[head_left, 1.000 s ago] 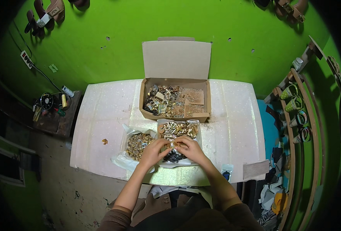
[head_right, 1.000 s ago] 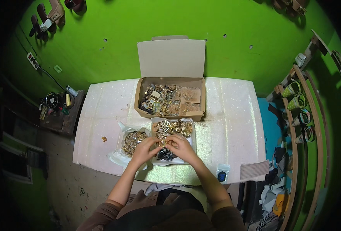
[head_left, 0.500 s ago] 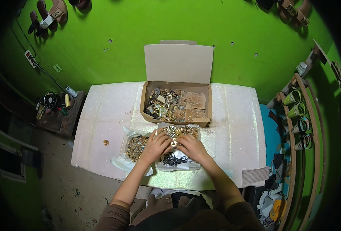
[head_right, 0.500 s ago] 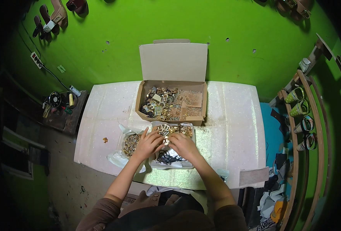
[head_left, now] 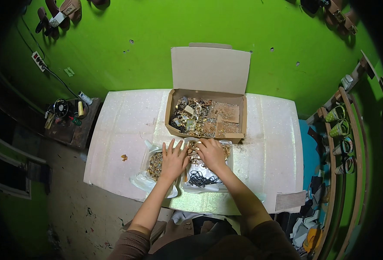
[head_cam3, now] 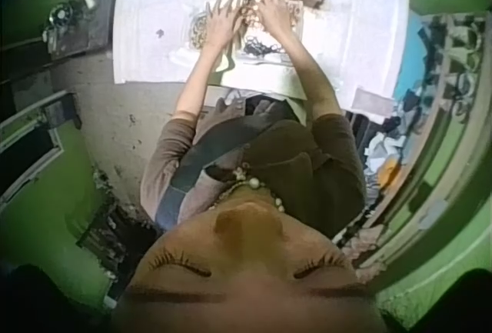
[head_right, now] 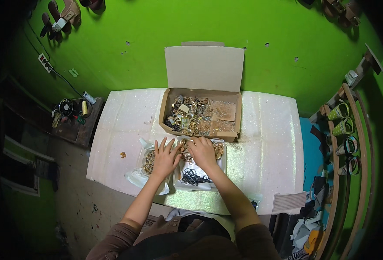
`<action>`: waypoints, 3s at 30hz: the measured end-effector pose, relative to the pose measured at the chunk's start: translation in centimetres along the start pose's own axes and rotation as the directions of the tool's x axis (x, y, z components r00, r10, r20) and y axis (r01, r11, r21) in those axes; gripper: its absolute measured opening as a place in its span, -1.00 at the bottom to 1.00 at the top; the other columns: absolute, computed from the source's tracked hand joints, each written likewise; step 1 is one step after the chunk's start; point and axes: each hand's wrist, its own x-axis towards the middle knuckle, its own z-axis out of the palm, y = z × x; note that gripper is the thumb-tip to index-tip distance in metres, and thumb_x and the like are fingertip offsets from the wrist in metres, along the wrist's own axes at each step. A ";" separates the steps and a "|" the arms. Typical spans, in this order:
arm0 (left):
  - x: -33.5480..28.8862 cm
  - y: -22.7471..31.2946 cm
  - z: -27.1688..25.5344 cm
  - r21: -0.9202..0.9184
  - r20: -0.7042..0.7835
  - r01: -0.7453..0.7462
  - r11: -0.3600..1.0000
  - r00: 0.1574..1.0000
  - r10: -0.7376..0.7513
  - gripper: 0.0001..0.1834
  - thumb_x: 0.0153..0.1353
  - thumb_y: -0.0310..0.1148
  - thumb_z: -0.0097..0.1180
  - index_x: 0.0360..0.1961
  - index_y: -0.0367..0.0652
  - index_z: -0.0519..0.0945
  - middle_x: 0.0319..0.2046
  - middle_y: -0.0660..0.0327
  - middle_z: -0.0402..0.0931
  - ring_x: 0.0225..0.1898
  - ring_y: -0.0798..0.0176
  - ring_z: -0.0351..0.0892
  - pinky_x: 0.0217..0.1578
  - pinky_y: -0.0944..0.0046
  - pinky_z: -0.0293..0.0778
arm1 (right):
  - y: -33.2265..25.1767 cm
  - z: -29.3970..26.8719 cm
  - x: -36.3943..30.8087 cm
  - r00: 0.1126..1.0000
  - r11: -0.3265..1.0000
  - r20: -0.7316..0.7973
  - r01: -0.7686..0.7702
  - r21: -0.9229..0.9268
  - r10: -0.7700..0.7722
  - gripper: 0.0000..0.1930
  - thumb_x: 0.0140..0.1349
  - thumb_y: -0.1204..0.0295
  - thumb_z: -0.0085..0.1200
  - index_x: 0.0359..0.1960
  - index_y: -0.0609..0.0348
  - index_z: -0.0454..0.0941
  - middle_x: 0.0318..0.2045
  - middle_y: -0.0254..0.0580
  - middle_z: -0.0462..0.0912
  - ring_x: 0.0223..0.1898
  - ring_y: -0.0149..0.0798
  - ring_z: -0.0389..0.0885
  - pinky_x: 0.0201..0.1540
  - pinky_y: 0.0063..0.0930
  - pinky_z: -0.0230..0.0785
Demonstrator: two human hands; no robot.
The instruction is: Sorting small metal shoe buckles and accessories into containers on a table.
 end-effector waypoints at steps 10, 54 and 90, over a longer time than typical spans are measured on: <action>0.2 -0.7 0.4 -0.029 0.002 -0.010 1.000 1.000 0.010 -0.63 0.04 -0.18 -0.02 -0.11 -0.04 0.48 0.03 0.09 0.26 0.17 -0.05 0.03 0.15 -0.21 -0.22 | -0.6 1.5 -0.2 0.997 0.997 -0.061 -0.042 -0.059 0.038 -0.81 -0.09 0.41 0.08 -0.37 0.11 0.48 -0.26 -0.26 0.48 -0.19 -0.20 0.39 -0.15 -0.32 0.24; 0.5 -3.0 -0.3 -0.214 -0.035 -0.250 0.944 0.968 0.249 -0.57 0.03 -0.12 -0.01 -0.09 -0.09 0.46 0.12 0.01 0.13 0.19 -0.05 -0.04 0.14 -0.23 -0.27 | -7.3 2.7 -2.1 0.929 0.912 -0.083 -0.371 -0.177 0.361 -0.56 -0.05 0.48 -0.03 -0.04 0.14 0.33 -0.02 -0.07 0.33 0.00 -0.04 0.28 0.06 -0.21 0.12; 14.6 2.0 4.6 -0.420 0.131 0.134 0.897 0.988 -0.087 -0.72 0.09 -0.30 -0.06 -0.18 -0.14 0.49 -0.15 0.11 0.39 -0.09 0.08 0.36 -0.06 0.16 0.26 | 17.7 1.3 9.8 0.549 0.940 0.788 0.324 0.106 -0.278 -0.58 -0.19 0.31 0.14 -0.21 0.02 0.37 -0.30 -0.16 0.38 -0.08 -0.22 0.35 -0.23 -0.34 0.36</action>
